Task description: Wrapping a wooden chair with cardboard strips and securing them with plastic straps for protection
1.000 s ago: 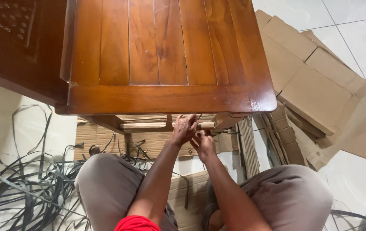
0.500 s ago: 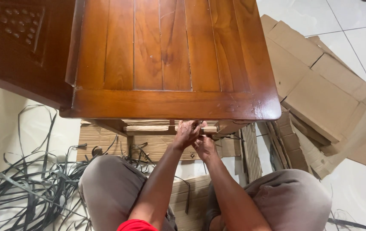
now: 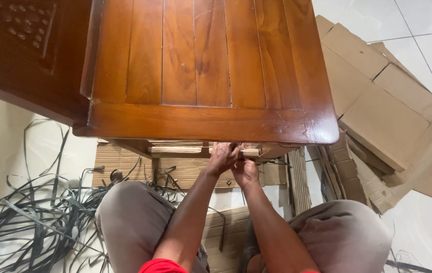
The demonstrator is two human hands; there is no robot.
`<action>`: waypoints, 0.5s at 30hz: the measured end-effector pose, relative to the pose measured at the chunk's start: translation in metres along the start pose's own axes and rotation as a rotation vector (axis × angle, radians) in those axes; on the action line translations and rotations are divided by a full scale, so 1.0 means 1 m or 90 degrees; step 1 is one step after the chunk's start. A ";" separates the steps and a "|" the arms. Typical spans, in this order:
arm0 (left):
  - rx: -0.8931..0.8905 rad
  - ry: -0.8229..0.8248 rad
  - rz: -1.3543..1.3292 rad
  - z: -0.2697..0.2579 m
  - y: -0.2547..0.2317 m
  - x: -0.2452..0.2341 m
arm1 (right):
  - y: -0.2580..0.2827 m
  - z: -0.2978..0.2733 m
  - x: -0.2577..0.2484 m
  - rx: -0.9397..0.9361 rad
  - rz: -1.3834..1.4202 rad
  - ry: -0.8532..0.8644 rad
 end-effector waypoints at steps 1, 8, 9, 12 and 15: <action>0.000 0.000 -0.001 -0.001 -0.002 -0.001 | 0.001 -0.005 0.005 0.000 -0.001 -0.001; 0.049 -0.066 -0.009 -0.024 -0.069 -0.063 | 0.004 0.003 0.010 -0.021 -0.023 0.034; 0.052 -0.068 -0.039 -0.029 -0.083 -0.074 | 0.009 0.009 0.004 -0.060 -0.075 0.023; 0.042 -0.067 -0.048 -0.011 -0.033 -0.033 | 0.036 0.000 0.007 -0.130 -0.691 -0.077; 0.034 -0.083 -0.016 -0.008 -0.026 -0.031 | 0.020 -0.051 0.031 -0.195 -0.361 -0.063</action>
Point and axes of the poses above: each hand's wrist, its own z-axis towards the middle knuckle, its own x-axis out of the palm, y = z × x, the point moved 10 cm from there along z, towards the middle knuckle, and after that the axes turned 9 degrees about y, right-handed, at the moved point
